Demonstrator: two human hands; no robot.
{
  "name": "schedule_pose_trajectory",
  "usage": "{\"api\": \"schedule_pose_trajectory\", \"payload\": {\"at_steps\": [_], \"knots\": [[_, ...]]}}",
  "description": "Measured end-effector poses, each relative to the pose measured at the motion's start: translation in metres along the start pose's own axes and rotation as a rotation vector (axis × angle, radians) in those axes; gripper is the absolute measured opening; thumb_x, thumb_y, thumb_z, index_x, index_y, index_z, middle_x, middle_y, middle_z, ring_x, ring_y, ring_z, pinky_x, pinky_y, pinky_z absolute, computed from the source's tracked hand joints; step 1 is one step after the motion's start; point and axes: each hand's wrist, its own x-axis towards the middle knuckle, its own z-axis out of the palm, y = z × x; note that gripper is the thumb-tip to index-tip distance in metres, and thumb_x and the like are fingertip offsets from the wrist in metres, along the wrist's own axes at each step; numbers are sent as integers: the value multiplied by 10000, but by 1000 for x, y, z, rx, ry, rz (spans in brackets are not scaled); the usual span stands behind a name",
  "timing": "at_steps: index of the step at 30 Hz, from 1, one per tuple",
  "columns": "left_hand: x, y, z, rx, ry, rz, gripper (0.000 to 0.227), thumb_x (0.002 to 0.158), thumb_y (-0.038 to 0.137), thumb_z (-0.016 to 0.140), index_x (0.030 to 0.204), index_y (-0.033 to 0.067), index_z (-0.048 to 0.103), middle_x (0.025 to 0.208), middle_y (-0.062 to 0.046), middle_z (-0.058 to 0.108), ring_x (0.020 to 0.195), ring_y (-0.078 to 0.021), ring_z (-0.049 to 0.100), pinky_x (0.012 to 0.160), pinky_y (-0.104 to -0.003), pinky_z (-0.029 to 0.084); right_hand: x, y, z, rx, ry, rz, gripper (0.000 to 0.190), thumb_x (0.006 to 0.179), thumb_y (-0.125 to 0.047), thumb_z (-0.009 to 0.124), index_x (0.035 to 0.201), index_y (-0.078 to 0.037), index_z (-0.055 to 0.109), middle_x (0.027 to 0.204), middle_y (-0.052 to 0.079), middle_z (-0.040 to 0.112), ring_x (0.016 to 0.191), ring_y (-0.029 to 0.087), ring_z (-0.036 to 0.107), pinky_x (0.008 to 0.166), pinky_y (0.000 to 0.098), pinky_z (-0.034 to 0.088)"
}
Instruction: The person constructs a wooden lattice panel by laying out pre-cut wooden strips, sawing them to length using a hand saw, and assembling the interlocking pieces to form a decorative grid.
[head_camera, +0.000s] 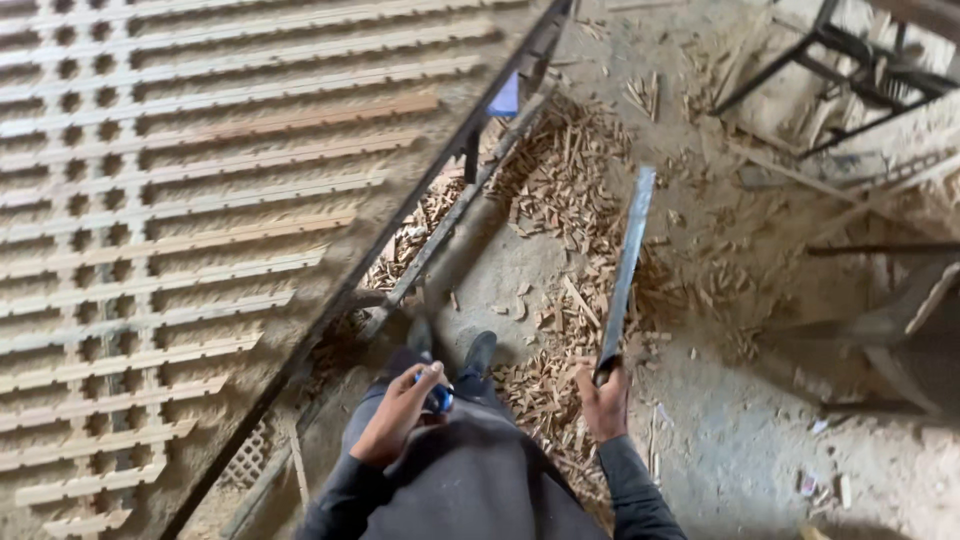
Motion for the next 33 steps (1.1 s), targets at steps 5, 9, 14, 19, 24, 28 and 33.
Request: {"api": "schedule_pose_trajectory", "payload": {"at_steps": [5, 9, 14, 19, 24, 28, 33], "knots": [[67, -14, 0, 75, 73, 40, 338, 982, 371, 693, 938, 37, 681, 825, -162, 583, 679, -261, 617, 588, -398, 581, -2, 42, -14, -61, 188, -12, 207, 875, -228, 708, 972, -61, 636, 973, 140, 717, 759, 223, 613, 745, 398, 497], [82, 15, 27, 109, 127, 44, 280, 934, 295, 773, 983, 27, 708, 913, -161, 552, 763, -297, 637, 670, -463, 631, -20, 36, -10, -117, 261, 131, 233, 848, -237, 743, 978, -70, 647, 908, 168, 762, 672, 287, 667, 674, 424, 535], [115, 35, 63, 77, -13, 30, 181, 936, 258, 766, 946, 98, 681, 932, -76, 568, 778, -210, 627, 678, -380, 609, -7, 18, -20, 67, 324, 237, 180, 858, -196, 690, 992, -77, 668, 769, 126, 687, 577, 206, 642, 549, 353, 529], [149, 76, 120, 25, -167, -52, 122, 954, 202, 713, 955, 83, 685, 973, -88, 618, 795, -213, 613, 679, -380, 579, 38, 20, -32, -90, 408, 268, 242, 845, -283, 653, 1024, -128, 707, 602, 19, 637, 521, 181, 651, 619, 377, 520], [213, 111, 173, -18, -355, -145, 164, 952, 102, 642, 1115, 120, 642, 1119, -208, 610, 864, -361, 684, 775, -396, 590, 122, -2, -54, -165, 434, 299, 220, 877, -339, 674, 1008, -163, 693, 722, 7, 634, 655, 179, 578, 666, 393, 455], [255, 166, 226, -8, -375, -111, 264, 956, 96, 621, 1216, 126, 591, 1340, -174, 541, 1117, -361, 601, 871, -487, 618, 198, 16, -86, -231, 387, 92, 331, 924, -401, 693, 991, -120, 532, 784, 53, 546, 728, 211, 538, 686, 427, 437], [316, 225, 273, -19, -367, -33, 255, 913, 29, 717, 1130, 88, 597, 1011, -276, 741, 770, -333, 728, 665, -435, 639, 289, -3, -124, -161, 368, 24, 283, 908, -280, 727, 1101, -94, 638, 1028, 43, 753, 851, 183, 667, 859, 348, 493]]}}
